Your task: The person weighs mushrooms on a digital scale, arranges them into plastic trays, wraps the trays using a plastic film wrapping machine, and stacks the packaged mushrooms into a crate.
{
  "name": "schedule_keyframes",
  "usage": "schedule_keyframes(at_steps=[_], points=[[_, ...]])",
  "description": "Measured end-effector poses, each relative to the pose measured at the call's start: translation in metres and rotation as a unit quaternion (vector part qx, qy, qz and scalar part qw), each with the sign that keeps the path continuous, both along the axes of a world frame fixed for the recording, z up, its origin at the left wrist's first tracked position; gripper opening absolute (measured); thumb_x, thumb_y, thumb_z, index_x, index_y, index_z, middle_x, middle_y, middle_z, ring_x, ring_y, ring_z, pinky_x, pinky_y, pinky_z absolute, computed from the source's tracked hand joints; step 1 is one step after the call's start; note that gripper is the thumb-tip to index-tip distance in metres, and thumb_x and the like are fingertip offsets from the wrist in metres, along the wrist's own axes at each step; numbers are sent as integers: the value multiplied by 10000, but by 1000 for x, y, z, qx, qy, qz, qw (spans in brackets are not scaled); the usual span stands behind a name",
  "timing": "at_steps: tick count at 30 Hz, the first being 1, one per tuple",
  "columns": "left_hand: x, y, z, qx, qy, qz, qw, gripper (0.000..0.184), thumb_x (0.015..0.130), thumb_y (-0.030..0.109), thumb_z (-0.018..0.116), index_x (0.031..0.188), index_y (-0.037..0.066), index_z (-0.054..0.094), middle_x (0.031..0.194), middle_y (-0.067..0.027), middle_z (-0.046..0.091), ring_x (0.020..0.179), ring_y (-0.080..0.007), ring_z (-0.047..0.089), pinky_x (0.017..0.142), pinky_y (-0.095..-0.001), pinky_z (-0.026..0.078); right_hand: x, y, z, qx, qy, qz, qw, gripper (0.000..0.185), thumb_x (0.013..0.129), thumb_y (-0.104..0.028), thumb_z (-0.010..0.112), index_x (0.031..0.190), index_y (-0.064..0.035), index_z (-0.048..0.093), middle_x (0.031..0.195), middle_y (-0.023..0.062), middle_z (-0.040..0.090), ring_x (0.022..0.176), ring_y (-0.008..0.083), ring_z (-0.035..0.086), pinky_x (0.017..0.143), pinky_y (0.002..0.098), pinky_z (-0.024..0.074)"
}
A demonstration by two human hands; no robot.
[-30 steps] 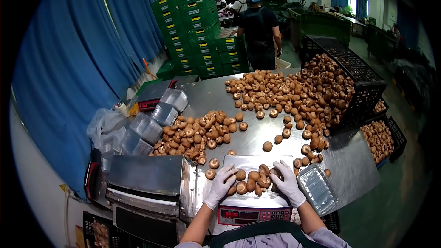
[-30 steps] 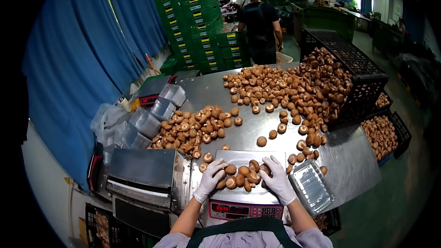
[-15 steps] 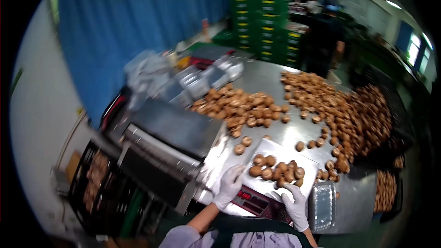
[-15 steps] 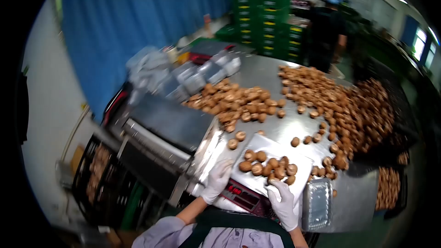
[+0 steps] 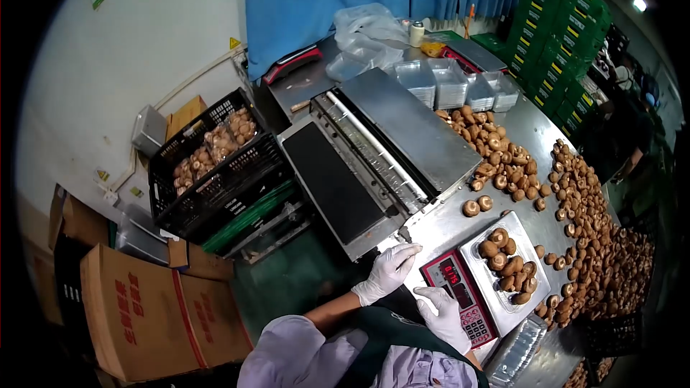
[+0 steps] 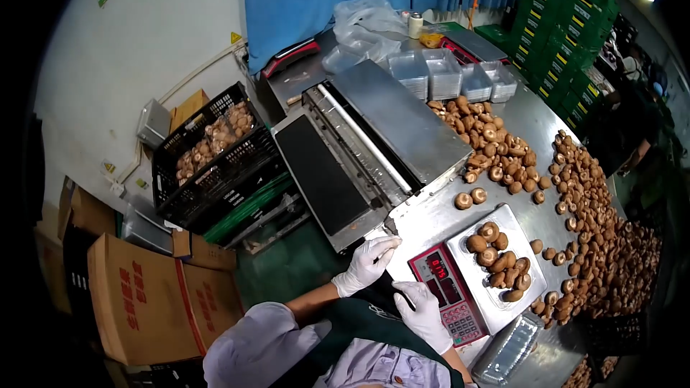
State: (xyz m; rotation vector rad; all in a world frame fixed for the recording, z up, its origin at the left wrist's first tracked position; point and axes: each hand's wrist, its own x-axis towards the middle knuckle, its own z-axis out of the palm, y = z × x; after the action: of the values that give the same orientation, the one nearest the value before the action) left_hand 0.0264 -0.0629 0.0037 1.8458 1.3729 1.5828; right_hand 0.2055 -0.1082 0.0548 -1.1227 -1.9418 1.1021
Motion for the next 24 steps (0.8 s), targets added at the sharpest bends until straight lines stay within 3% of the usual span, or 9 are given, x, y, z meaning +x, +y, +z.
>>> schedule_keyframes(at_steps=[4, 13, 19, 24], points=[[-32, -13, 3, 30, -1, 18, 999, 167, 830, -6, 615, 994, 5, 644, 992, -127, 669, 917, -271, 656, 805, -330, 524, -28, -14, -3, -34, -39, -1, 999, 220, 828, -53, 632, 1045, -24, 654, 983, 157, 661, 931, 286, 627, 834, 332, 490], [-167, -71, -10, -16, 21, 114, 993, 151, 848, 72, 599, 986, 49, 657, 989, -89, 672, 897, -256, 653, 786, -338, 526, -144, -41, -10, -66, -108, 58, 990, 207, 862, -104, 620, 1048, -21, 655, 947, 177, 658, 884, 295, 652, 792, 333, 511], [-274, -140, -31, -100, -20, 227, 969, 170, 858, 90, 589, 1009, 78, 665, 1023, -93, 665, 938, -260, 640, 829, -339, 513, -233, -59, -44, -8, -201, 212, 956, 211, 864, -197, 589, 996, -51, 665, 846, 203, 638, 767, 353, 640, 695, 400, 527], [-358, -187, -31, -139, -18, 338, 931, 179, 846, 72, 595, 1010, 71, 667, 1024, -97, 665, 959, -247, 632, 860, -334, 502, -285, -72, -65, -48, -251, 264, 930, 240, 871, -224, 580, 1017, -53, 665, 884, 201, 646, 806, 352, 638, 727, 398, 523]])
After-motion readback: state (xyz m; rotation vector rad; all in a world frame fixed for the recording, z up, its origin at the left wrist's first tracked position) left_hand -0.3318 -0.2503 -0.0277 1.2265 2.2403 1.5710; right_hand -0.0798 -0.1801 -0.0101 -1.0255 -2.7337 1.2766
